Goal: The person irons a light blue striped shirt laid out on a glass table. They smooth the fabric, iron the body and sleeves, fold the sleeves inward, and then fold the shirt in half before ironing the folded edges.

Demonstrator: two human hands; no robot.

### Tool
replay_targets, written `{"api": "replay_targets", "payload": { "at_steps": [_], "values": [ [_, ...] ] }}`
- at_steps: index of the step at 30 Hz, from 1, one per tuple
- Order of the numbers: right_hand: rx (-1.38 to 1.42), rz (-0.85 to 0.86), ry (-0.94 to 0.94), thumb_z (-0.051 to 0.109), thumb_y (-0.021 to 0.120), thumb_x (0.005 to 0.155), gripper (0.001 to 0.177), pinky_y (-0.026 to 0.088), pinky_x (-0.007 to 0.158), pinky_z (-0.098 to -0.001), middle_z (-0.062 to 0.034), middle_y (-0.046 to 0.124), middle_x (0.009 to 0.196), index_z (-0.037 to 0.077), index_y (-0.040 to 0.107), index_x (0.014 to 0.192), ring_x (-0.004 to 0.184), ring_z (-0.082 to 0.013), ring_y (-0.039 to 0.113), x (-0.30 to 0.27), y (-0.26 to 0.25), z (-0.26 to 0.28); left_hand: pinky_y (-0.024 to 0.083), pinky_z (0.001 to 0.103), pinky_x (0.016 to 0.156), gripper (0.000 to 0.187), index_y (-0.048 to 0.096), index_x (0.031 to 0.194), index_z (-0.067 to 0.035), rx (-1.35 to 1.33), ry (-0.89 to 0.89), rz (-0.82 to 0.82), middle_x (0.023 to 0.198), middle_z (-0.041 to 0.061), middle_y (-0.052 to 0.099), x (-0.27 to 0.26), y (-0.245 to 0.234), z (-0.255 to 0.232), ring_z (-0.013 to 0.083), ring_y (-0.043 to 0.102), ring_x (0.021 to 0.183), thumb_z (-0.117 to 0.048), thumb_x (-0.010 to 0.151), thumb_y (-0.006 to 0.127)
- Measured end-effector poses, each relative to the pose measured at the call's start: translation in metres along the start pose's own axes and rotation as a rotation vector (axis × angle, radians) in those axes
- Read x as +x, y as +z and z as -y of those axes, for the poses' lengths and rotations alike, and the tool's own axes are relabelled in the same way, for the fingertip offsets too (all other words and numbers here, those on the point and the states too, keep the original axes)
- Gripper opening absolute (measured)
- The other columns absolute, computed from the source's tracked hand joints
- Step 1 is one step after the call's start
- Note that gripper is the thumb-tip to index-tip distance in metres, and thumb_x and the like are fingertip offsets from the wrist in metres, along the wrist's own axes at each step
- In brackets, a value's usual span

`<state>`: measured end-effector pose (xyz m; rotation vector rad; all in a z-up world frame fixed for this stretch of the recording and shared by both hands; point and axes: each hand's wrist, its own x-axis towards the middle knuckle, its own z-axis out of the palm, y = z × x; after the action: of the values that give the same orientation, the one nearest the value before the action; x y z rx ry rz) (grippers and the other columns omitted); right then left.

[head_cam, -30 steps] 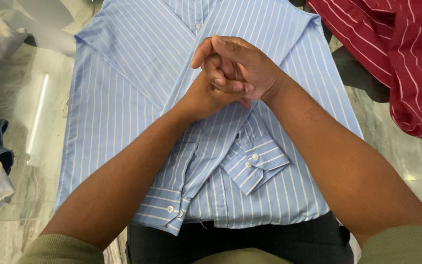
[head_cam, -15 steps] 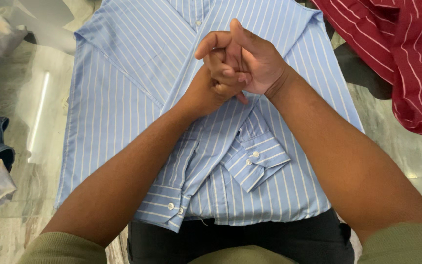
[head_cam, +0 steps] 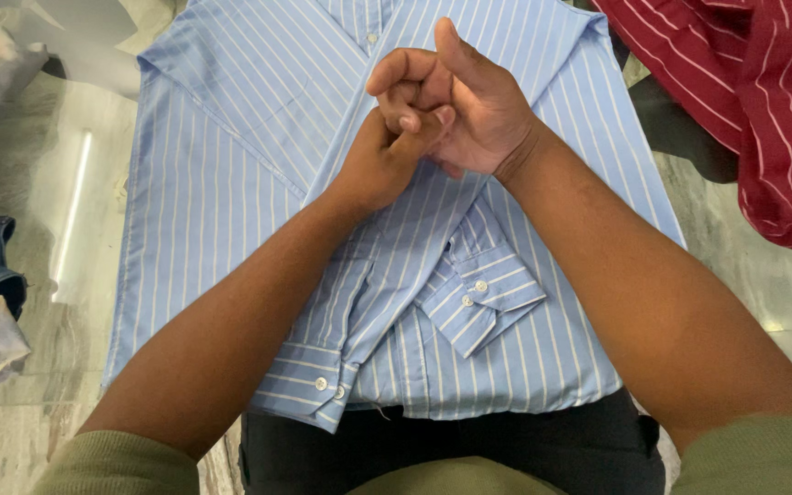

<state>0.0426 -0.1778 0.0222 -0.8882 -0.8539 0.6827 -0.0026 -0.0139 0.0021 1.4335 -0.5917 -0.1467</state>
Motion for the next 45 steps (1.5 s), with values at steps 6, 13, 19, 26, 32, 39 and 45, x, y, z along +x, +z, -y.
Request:
{"api": "replay_targets", "payload": {
  "at_steps": [6, 13, 19, 26, 32, 39, 45],
  "values": [
    [-0.041, -0.016, 0.035, 0.068, 0.038, 0.109, 0.075, 0.031, 0.052, -0.0178, 0.0068, 0.039, 0.06, -0.001, 0.067, 0.115, 0.05, -0.0019, 0.031, -0.002, -0.001, -0.001, 0.054, 0.027, 0.074, 0.031, 0.066, 0.109, 0.001, 0.161, 0.069, -0.049, 0.091, 0.004, 0.068, -0.003, 0.001, 0.006, 0.0124, 0.066, 0.087, -0.03, 0.105, 0.067],
    [-0.114, -0.048, 0.084, 0.07, 0.038, 0.109, 0.074, 0.03, 0.049, -0.0211, 0.0092, 0.031, 0.053, 0.003, 0.067, 0.095, 0.046, -0.0029, 0.028, 0.001, 0.003, 0.0, 0.055, 0.025, 0.073, 0.029, 0.065, 0.11, -0.005, 0.064, 0.06, -0.044, 0.091, 0.0, 0.068, -0.003, 0.002, 0.0, 0.008, 0.067, 0.087, -0.033, 0.103, 0.064],
    [-0.137, -0.101, 0.101, 0.07, 0.043, 0.105, 0.068, 0.029, 0.049, -0.0235, 0.0091, 0.031, 0.057, 0.006, 0.067, 0.1, 0.053, -0.0041, 0.03, 0.002, 0.011, 0.004, 0.056, 0.025, 0.067, 0.03, 0.071, 0.097, -0.002, 0.141, 0.022, -0.121, 0.083, 0.003, 0.073, -0.002, -0.004, 0.0, 0.0093, 0.07, 0.077, -0.029, 0.105, 0.062],
    [0.005, -0.173, 0.051, 0.069, 0.037, 0.105, 0.065, 0.029, 0.046, -0.021, 0.008, 0.034, 0.058, 0.011, 0.061, 0.093, 0.048, -0.004, 0.032, -0.001, 0.005, 0.002, 0.06, 0.025, 0.074, 0.039, 0.068, 0.104, 0.0, 0.292, 0.144, -0.172, 0.091, 0.008, 0.077, -0.002, 0.002, -0.002, 0.0121, 0.075, 0.085, -0.039, 0.104, 0.064],
    [-0.107, -0.514, -0.027, 0.053, 0.043, 0.109, 0.067, 0.039, 0.055, -0.0293, -0.0064, 0.062, 0.071, 0.013, 0.049, 0.057, 0.058, -0.013, 0.043, -0.006, -0.031, -0.005, 0.064, 0.029, 0.075, 0.05, 0.063, 0.109, -0.001, 0.264, 0.262, -0.468, 0.097, 0.009, 0.076, 0.008, -0.011, 0.001, 0.0154, 0.077, 0.085, -0.049, 0.102, 0.055],
    [-0.469, -0.78, 0.001, 0.013, 0.05, 0.088, 0.034, 0.052, 0.062, -0.0316, -0.0139, 0.061, 0.056, 0.0, 0.072, 0.066, 0.051, -0.0171, 0.053, -0.006, -0.041, -0.015, 0.057, 0.027, 0.066, 0.04, 0.082, 0.091, -0.001, 0.268, 0.029, -0.493, 0.068, 0.014, 0.069, 0.005, -0.016, -0.001, 0.0148, 0.072, 0.066, -0.018, 0.102, 0.047],
    [-0.676, -0.779, 0.032, 0.012, 0.052, 0.09, 0.031, 0.049, 0.055, -0.0279, -0.0099, 0.07, 0.064, 0.0, 0.068, 0.066, 0.054, -0.0131, 0.065, 0.001, -0.029, -0.021, 0.056, 0.024, 0.055, 0.029, 0.081, 0.09, -0.001, 0.285, -0.046, -0.565, 0.081, 0.012, 0.079, 0.004, -0.016, -0.006, 0.013, 0.069, 0.057, -0.011, 0.091, 0.054]
  ]
}}
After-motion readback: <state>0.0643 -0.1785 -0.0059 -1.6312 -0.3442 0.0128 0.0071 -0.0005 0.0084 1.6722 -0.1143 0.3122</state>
